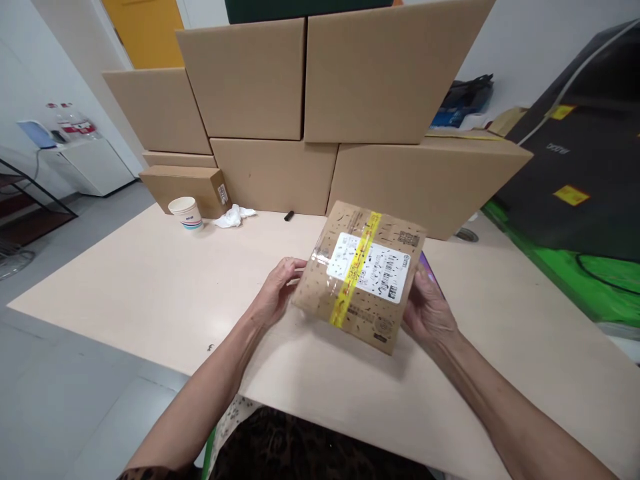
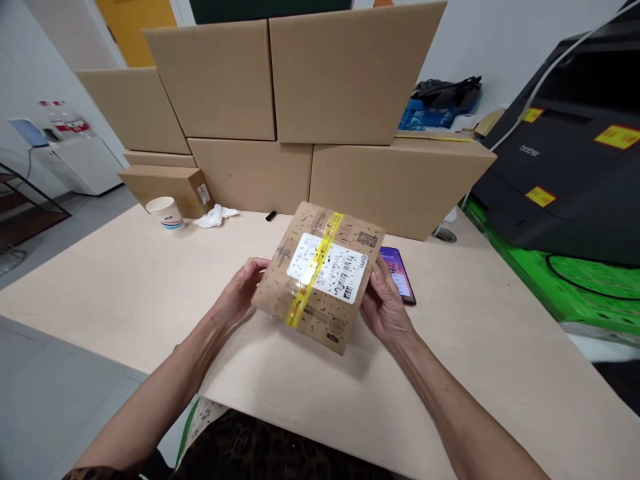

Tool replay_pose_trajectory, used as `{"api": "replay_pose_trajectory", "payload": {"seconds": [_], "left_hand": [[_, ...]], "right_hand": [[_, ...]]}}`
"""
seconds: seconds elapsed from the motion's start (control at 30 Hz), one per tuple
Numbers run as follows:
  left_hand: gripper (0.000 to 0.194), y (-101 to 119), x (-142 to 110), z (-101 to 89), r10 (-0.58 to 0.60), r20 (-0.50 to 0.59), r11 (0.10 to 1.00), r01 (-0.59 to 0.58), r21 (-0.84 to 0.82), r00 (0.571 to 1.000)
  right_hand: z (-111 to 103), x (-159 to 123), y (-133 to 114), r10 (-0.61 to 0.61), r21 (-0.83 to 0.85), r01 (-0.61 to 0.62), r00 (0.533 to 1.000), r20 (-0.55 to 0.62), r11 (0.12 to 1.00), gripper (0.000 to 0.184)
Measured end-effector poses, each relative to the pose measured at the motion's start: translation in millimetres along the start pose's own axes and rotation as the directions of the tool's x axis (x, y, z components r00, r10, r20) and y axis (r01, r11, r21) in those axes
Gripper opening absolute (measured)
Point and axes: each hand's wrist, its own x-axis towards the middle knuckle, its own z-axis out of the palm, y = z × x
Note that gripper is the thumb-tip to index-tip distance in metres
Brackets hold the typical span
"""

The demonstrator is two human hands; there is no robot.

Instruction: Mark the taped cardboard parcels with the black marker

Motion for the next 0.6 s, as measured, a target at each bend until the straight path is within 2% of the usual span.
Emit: {"api": "replay_pose_trajectory", "payload": {"seconds": [0.13,0.3,0.43,0.6], "left_hand": [[0.059,-2.2,-1.3,1.0,-0.09,0.105,0.994,0.095,-0.046,0.99],[0.062,-0.6,-5.4,2.8,-0.151,0.202,0.983,0.169,-0.077,0.968],[0.084,-3.7,-5.7,2.5,-0.171,0.129,0.977,0.184,-0.104,0.977],[0.088,-9.4,-1.7,2.0,-0.061,-0.033,0.986,0.055,-0.158,0.998]], "right_hand": [[3.1,-4.0,-2.3,-0.014,0.009,0.013,0.997,0.07,1.0,0.06],[2.9,-5.2,-0.3,0.035,-0.007,-0.034,0.997,0.074,0.999,0.061],[2.9,-7.9,1.1,0.017,-0.028,-0.014,0.994,0.109,1.0,0.067],[1.2,-13.9,6.4,0.101,-0.073,-0.09,0.978,0.182,0.993,0.084]]}}
